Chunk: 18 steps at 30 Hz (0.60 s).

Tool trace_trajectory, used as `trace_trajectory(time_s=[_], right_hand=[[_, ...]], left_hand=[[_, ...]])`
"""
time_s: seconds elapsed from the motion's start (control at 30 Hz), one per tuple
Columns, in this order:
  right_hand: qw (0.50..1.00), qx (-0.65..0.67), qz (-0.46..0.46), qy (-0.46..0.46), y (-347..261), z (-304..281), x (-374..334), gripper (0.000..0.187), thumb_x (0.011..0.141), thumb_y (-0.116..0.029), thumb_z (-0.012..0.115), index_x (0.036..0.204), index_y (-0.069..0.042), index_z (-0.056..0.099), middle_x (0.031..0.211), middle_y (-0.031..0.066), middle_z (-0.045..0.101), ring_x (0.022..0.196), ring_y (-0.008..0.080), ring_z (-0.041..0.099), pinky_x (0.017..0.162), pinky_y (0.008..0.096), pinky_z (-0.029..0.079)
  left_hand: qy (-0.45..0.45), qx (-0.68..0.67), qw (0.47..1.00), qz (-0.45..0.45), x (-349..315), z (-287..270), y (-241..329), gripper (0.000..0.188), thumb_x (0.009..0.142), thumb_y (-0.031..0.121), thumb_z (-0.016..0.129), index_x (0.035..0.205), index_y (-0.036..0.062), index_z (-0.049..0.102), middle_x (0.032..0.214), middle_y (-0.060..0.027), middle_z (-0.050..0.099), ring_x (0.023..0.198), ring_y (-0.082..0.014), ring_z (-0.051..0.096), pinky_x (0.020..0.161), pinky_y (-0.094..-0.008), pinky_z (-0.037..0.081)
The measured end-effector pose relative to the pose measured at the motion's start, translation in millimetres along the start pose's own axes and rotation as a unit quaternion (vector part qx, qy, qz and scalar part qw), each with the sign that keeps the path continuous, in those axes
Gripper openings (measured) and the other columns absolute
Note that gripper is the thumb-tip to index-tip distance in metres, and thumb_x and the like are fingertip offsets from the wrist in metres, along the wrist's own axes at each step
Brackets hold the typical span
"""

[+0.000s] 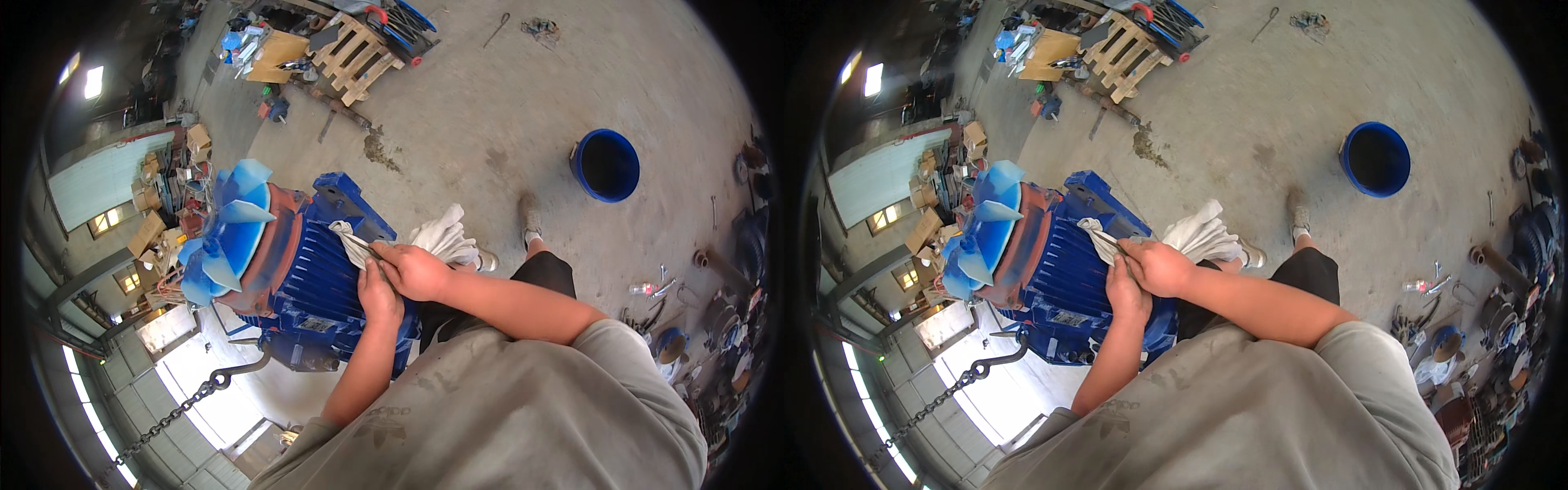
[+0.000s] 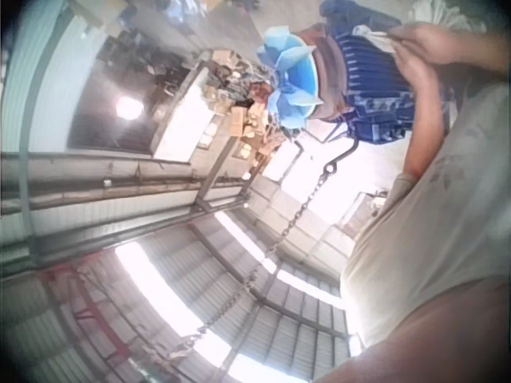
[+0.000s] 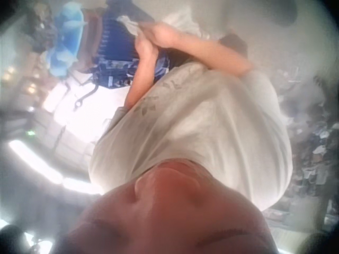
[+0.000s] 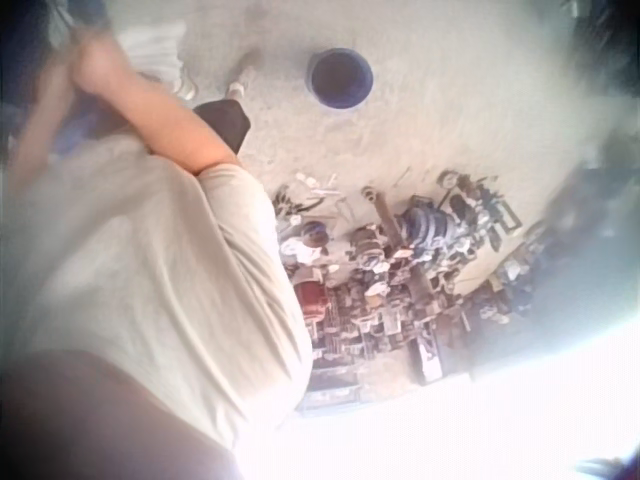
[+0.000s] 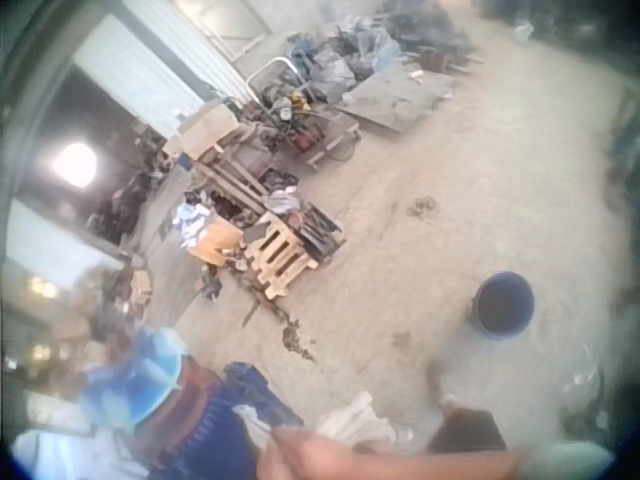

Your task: The person cleans a blue industrial motor using a white cloth and a metal rod. They wipe the motor's body and fan area, then use the rod to scrape or clean crevices while holding the cloth.

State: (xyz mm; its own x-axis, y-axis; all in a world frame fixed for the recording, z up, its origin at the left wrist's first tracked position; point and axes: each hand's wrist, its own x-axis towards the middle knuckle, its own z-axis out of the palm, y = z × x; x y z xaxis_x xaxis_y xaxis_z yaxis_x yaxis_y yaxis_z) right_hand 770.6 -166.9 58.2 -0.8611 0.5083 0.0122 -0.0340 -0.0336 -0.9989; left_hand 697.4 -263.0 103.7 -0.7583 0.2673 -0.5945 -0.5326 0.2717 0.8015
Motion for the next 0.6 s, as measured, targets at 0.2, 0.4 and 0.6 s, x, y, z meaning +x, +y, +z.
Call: trace_trajectory(time_s=[0.2,0.4,0.6], right_hand=[[1.000,-0.009,-0.022,-0.017,22,9,0,0.040,0.101,-0.021,0.059,0.136,-0.002,0.064,0.093,0.0268,0.073,0.086,0.0479,0.070,0.080,0.0534,0.058],[0.989,-0.059,0.049,-0.126,25,-2,21,0.028,0.100,-0.025,0.059,0.118,-0.006,0.070,0.090,0.0268,0.073,0.084,0.0491,0.070,0.079,0.0564,0.057],[0.995,0.000,-0.087,-0.048,5,1,71,0.031,0.100,-0.022,0.059,0.123,-0.004,0.069,0.090,0.0277,0.072,0.084,0.0491,0.069,0.078,0.0564,0.057]], left_hand=[[-0.039,0.006,0.999,-0.006,22,-22,-23,0.050,0.118,0.039,0.039,0.150,0.0014,0.046,0.145,-0.0157,0.057,0.135,-0.0281,0.057,0.115,-0.0439,0.046],[0.030,0.006,0.999,-0.031,23,-15,-33,0.047,0.118,0.032,0.040,0.150,-0.0010,0.047,0.150,-0.0157,0.055,0.139,-0.0275,0.054,0.119,-0.0443,0.043],[0.048,-0.056,0.996,0.047,37,-3,16,0.051,0.116,0.035,0.045,0.150,-0.0039,0.046,0.147,-0.0194,0.056,0.134,-0.0299,0.058,0.114,-0.0432,0.047]])
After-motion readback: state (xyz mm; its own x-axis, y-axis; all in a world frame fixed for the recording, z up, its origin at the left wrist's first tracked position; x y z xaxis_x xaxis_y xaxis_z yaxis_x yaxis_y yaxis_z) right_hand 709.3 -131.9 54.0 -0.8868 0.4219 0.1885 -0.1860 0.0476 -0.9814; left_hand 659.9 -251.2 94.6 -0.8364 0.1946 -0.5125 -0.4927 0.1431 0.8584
